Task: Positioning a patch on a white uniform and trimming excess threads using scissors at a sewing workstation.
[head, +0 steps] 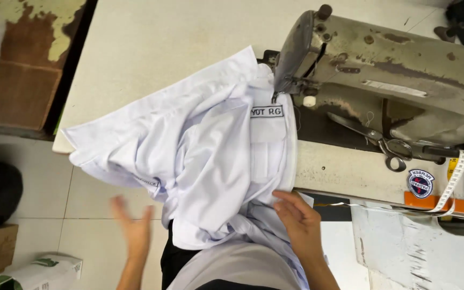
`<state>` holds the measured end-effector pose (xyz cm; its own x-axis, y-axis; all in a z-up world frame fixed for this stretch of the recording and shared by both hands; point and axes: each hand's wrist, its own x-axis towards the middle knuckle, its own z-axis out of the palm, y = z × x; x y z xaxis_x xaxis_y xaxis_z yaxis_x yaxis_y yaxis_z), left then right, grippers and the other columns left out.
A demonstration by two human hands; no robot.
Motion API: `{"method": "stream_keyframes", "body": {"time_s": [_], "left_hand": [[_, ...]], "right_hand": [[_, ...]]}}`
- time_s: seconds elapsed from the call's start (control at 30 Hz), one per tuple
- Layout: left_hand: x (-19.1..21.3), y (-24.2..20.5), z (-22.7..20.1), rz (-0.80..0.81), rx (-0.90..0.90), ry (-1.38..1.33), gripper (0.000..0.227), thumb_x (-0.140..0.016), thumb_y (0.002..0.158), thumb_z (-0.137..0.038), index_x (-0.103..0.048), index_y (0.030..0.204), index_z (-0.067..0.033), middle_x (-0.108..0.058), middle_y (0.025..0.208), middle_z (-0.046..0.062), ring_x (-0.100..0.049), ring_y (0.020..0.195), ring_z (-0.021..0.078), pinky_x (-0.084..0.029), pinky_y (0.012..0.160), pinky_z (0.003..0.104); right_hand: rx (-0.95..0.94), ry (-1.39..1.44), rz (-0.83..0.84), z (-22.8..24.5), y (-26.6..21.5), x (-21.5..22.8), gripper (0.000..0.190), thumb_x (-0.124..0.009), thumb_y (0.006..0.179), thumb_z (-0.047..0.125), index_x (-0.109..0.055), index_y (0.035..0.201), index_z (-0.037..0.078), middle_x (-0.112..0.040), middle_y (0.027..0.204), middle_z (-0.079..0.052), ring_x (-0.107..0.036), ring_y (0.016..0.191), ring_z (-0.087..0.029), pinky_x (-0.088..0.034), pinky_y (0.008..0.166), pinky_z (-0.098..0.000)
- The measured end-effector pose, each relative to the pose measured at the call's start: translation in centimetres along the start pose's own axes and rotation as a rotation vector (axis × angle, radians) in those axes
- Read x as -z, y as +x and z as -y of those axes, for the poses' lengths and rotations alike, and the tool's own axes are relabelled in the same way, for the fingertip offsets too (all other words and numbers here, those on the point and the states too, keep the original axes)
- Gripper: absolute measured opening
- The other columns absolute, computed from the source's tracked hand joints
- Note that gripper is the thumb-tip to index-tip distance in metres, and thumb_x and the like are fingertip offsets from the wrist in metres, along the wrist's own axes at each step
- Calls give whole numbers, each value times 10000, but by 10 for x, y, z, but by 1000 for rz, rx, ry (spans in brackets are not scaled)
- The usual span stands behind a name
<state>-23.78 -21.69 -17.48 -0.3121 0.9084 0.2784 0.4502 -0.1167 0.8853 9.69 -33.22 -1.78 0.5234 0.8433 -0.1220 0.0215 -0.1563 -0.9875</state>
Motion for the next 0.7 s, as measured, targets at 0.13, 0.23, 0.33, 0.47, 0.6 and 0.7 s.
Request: {"method": "stream_keyframes", "body": {"time_s": [0.13, 0.23, 0.33, 0.47, 0.6, 0.7], "left_hand": [[-63, 20, -57, 507, 453, -363, 1122, -773, 672, -267, -149, 1594, -128, -260, 1656, 111, -345, 1484, 243, -381, 1173, 439], [-78, 40, -50, 463, 380, -204, 537, -659, 795, -272, -240, 1097, -125, -274, 1125, 28, -288, 1051, 172, -245, 877, 377], [-27, 55, -52, 324, 311, -16, 279, -521, 973, -293, -439, 766, -124, -457, 713, 5, -408, 688, 152, -304, 643, 384], [33, 116, -131, 27, 3, -54, 603, -433, 1248, -124, -501, 649, -103, -530, 574, 60, -582, 606, 173, -507, 791, 317], [-13, 280, -150, -85, 54, -241, 326, -448, 1170, -18, -474, 865, -128, -618, 715, 40, -736, 677, 147, -586, 615, 251], [-105, 431, -126, -97, 147, -398, 330, -520, 978, -301, -758, 788, -173, -846, 760, -31, -846, 700, 68, -700, 657, 175]], "right_hand": [[-283, 89, -6, -26, 4, -10, 279, -722, 876, 109, -807, 1138, 64, -759, 1050, -56, -658, 1021, -162, -522, 946, -300], [-164, 280, 32, -45, 4, 1, 237, -699, 902, 57, -782, 1116, -3, -665, 806, -20, -480, 715, -93, -357, 679, -246], [-34, 376, -15, -40, 11, 33, 217, -675, 892, -1, -761, 1089, -29, -690, 887, -60, -514, 756, -124, -365, 671, -246], [-135, 127, -107, -12, 16, 50, 174, -643, 935, 0, -794, 1023, -6, -768, 977, -81, -665, 887, -162, -495, 789, -258], [-261, 191, -140, -40, 14, 52, 169, -659, 893, -28, -806, 970, 5, -753, 882, -83, -609, 697, -163, -463, 595, -270], [-127, -104, -16, -37, 15, 37, 185, -666, 935, 78, -836, 1007, 89, -750, 849, 37, -424, 596, -43, -321, 554, -196]]}}
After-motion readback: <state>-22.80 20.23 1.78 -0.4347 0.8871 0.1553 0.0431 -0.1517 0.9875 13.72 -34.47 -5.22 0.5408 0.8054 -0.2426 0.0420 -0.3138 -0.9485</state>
